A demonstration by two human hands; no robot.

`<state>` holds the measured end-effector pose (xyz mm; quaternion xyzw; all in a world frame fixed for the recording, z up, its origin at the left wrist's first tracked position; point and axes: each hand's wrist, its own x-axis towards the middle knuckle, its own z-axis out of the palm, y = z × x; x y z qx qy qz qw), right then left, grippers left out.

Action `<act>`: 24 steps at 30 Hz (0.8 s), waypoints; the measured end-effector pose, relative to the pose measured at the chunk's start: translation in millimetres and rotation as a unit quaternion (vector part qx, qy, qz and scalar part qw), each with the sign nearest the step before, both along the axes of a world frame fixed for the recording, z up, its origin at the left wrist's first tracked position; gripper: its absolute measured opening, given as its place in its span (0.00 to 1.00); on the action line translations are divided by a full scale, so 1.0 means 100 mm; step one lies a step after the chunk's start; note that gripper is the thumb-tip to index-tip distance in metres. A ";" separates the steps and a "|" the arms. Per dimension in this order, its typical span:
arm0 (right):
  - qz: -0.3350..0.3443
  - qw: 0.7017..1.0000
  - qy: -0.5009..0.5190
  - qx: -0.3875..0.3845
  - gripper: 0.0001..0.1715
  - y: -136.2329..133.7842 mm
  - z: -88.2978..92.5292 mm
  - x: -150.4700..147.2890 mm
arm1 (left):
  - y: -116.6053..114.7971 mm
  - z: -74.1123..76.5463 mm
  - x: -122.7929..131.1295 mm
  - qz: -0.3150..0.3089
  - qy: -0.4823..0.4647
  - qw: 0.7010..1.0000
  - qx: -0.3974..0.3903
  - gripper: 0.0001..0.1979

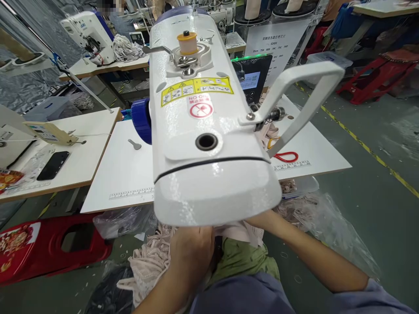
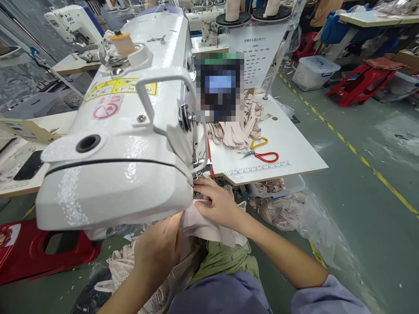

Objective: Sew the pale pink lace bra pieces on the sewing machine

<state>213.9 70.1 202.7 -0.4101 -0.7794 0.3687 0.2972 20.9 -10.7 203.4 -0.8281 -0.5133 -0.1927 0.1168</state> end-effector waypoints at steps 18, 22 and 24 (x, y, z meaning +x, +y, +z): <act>-0.087 0.992 0.078 -0.038 0.24 -0.13 -0.28 0.09 | -0.04 0.04 -0.12 0.119 -0.324 0.906 -0.246 0.15; -0.042 0.995 0.043 -0.080 0.16 -0.38 -0.25 0.14 | 0.01 0.11 -0.17 0.059 -0.373 0.844 -0.381 0.19; 0.011 0.992 0.054 -0.114 0.20 -0.62 -0.21 0.14 | -0.05 0.09 -0.17 0.010 -0.393 0.803 -0.447 0.21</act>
